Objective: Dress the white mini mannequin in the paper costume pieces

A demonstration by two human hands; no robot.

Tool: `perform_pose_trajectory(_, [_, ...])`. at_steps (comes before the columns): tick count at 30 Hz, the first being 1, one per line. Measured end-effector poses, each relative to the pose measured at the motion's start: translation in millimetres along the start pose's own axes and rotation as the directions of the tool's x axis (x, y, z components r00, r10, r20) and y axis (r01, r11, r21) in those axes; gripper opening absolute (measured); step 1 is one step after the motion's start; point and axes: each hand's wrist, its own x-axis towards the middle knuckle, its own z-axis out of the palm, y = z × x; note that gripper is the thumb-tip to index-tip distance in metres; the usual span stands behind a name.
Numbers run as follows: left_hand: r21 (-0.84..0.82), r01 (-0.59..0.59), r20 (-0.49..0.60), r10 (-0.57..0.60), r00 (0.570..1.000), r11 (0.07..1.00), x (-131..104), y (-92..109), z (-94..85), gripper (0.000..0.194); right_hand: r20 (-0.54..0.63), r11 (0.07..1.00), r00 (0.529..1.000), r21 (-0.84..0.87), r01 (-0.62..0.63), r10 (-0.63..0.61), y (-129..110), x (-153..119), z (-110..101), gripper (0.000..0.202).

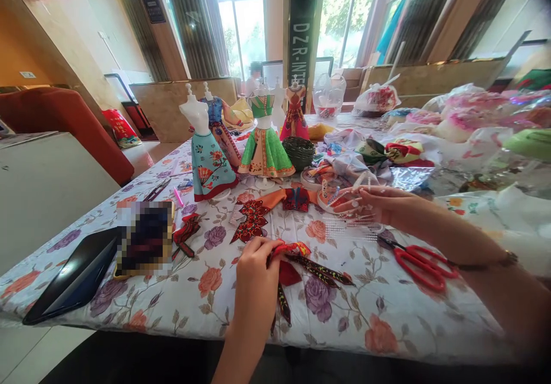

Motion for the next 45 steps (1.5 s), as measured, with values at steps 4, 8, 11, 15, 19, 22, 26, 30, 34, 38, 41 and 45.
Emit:
perform_pose_trajectory(4, [0.049, -0.122, -0.204, 0.129, 0.971, 0.991, -6, 6, -1.6, 0.009, 0.027, 1.0, 1.0, 0.01, 0.003, -0.003, 3, 2, 4, 0.024])
perform_pose_trajectory(8, [0.152, -0.193, -0.393, 0.239, 0.888, 0.969, -14, 12, 1.6, 0.006, 0.062, 0.999, 0.998, 0.04, -0.004, 0.001, 2, 1, 7, 0.024])
perform_pose_trajectory(11, [0.145, -0.215, -0.364, 0.255, 0.896, 0.966, -21, 14, 8.4, 0.006, 0.096, 0.999, 0.995, 0.048, -0.024, 0.019, 3, 1, 7, 0.026])
perform_pose_trajectory(15, [0.026, -0.19, -0.052, 0.191, 0.98, 0.981, -30, 12, 16.3, 0.017, 0.153, 0.998, 0.988, 0.051, -0.026, 0.018, 6, 3, 1, 0.027])
perform_pose_trajectory(19, [-0.056, -0.135, 0.205, 0.144, 0.968, 0.989, -35, 14, 14.7, 0.03, 0.177, 0.997, 0.984, 0.072, 0.007, -0.019, 7, 5, 0, 0.027])
perform_pose_trajectory(22, [-0.079, -0.09, 0.273, 0.109, 0.956, 0.993, -34, 21, 9.3, 0.024, 0.133, 0.997, 0.991, 0.076, 0.004, -0.014, 4, 4, 4, 0.028])
perform_pose_trajectory(26, [-0.141, 0.023, 0.291, 0.019, 0.956, 0.99, -27, 32, 3.0, 0.022, 0.134, 0.994, 0.991, 0.112, 0.005, -0.02, -1, 1, 9, 0.029])
perform_pose_trajectory(30, [-0.297, 0.108, 0.232, -0.038, 0.972, 0.949, -14, 36, 1.7, 0.018, 0.15, 0.991, 0.989, 0.13, -0.003, -0.017, -3, -1, 12, 0.031])
perform_pose_trajectory(34, [-0.497, 0.213, 0.187, -0.136, 0.973, 0.841, 3, 38, 6.3, 0.028, 0.156, 0.991, 0.988, 0.13, -0.017, -0.004, -3, -4, 17, 0.034])
perform_pose_trajectory(38, [-0.723, 0.29, 0.237, -0.169, 0.957, 0.627, 16, 50, 10.5, 0.037, 0.198, 0.988, 0.98, 0.155, -0.028, -0.003, -3, -7, 23, 0.034])
perform_pose_trajectory(41, [-0.773, 0.359, 0.305, -0.19, 0.933, 0.523, 20, 60, 10.2, 0.036, 0.247, 0.981, 0.969, 0.192, -0.034, -0.015, -3, -8, 26, 0.032])
perform_pose_trajectory(45, [-0.792, 0.404, 0.34, -0.219, 0.915, 0.459, 20, 63, 10.1, 0.032, 0.266, 0.978, 0.963, 0.206, -0.029, -0.027, -4, -10, 29, 0.031])
